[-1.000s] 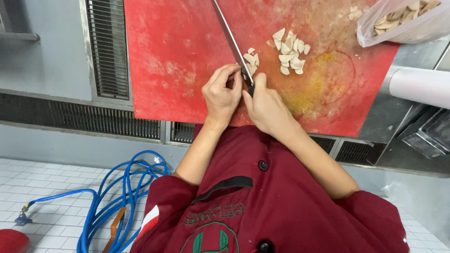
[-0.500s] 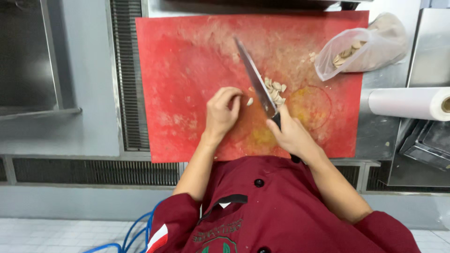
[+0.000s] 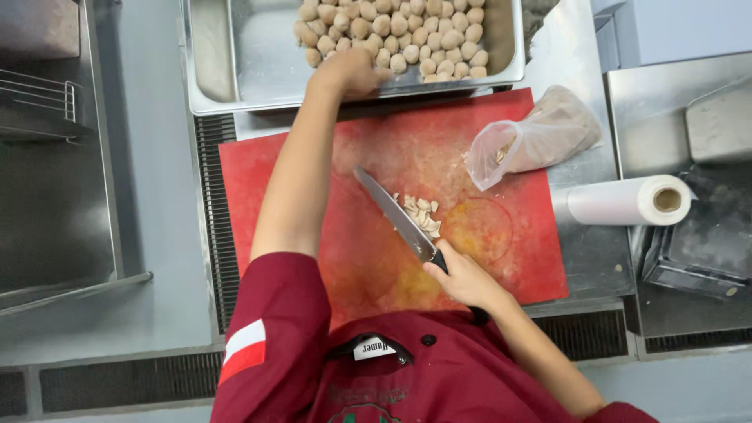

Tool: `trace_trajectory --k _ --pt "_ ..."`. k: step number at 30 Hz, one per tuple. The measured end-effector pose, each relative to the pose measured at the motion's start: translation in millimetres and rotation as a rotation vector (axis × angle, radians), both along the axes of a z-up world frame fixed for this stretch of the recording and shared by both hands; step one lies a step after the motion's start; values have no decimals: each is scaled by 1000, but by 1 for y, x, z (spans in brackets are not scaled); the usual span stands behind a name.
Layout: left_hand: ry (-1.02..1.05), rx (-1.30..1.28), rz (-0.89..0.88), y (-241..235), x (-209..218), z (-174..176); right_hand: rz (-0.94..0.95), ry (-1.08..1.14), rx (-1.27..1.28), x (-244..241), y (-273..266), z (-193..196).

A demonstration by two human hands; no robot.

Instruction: The person slices small round mushrooms into thin pieces on a red cutting board using a chef's knife. The sliced mushrooms are then gathered and placed into a clear plastic bag, which is weighed on a digital scale before being set aside.

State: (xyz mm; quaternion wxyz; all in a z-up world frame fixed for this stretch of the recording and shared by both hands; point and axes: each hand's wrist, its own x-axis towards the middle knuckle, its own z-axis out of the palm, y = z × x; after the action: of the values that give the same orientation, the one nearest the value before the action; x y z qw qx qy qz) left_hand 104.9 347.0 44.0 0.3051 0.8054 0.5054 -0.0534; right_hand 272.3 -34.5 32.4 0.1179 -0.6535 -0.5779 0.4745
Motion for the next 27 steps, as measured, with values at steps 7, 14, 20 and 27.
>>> trace_trajectory --k 7,14,20,27 --pt "19 -225 -153 46 99 -72 -71 45 -171 -2 5 16" --pt "-101 -139 -44 45 138 -110 -96 141 -250 -2 13 22" --pt "-53 28 11 40 144 -108 -107 138 -249 -2 10 20" --pt "-217 128 200 33 129 -84 -115 146 -239 -2 7 20"
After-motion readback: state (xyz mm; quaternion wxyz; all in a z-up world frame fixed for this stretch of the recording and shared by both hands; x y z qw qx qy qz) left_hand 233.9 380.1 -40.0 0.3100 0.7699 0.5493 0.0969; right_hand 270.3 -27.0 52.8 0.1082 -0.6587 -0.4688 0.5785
